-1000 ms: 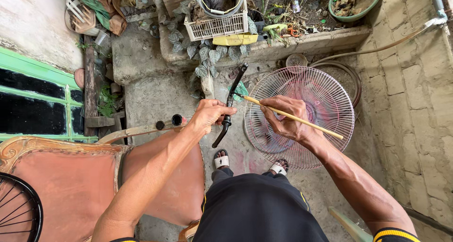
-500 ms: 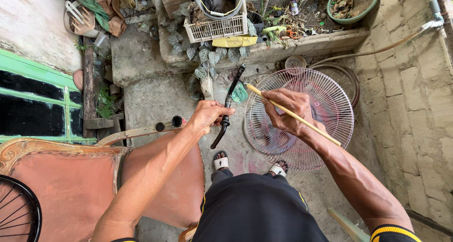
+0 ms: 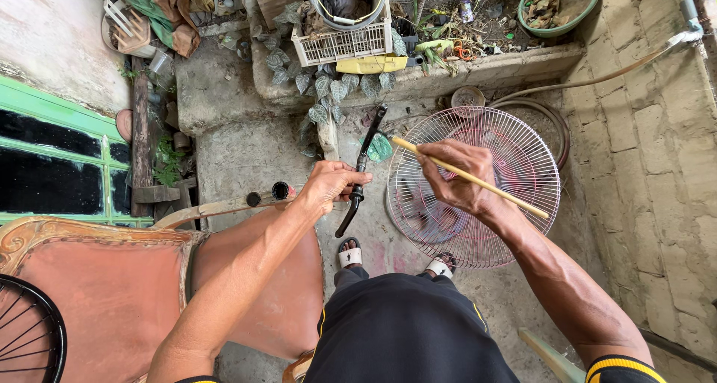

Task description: The person paints bicycle parts black using a long-handled brush. They dip the brush into a small paint can held in the other hand and apply paint to a bicycle wheel rim resting on a chair, then move to a fan guard holding a bicycle handlebar and paint the handlebar, dipping repeatedly as they work.

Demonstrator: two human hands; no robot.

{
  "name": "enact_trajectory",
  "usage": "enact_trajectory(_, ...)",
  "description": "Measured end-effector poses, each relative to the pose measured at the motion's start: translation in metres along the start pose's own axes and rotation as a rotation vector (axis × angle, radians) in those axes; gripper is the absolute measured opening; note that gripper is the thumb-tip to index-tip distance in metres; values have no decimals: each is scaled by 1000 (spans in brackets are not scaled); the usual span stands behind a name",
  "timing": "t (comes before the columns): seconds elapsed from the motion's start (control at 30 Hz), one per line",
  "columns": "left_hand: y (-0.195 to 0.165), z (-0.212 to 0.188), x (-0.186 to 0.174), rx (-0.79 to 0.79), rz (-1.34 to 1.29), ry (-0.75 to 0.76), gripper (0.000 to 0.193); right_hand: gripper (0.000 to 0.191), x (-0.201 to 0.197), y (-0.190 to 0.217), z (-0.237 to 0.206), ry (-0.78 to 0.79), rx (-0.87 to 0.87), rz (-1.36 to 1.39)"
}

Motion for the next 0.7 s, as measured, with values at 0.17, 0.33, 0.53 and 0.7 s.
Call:
enact_trajectory(0.17,1,-1,1,-4,-16,6,25,12,-14,1,-1,-69,-27,-28)
enact_trajectory(0.33,4,0,0,-14,-23,-5,25,8,-4,8,-10,-36,-103,-66)
enact_trajectory(0.53,8,-1,3,-1,-31,22,25,10,-7,7,-6,-46,-58,-49)
enact_trajectory(0.7,11,-1,3,-11,-14,13,25,12,-20,19,0,-94,-40,-32)
Point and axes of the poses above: each hand's wrist, its own z-axis towards the middle knuckle, its own x-axis out of the palm, y = z × x, the point moved 8 cm from there along z, towards the middle knuckle, and after that the axes turned 7 degrees about -y, right-handed, at the moved point
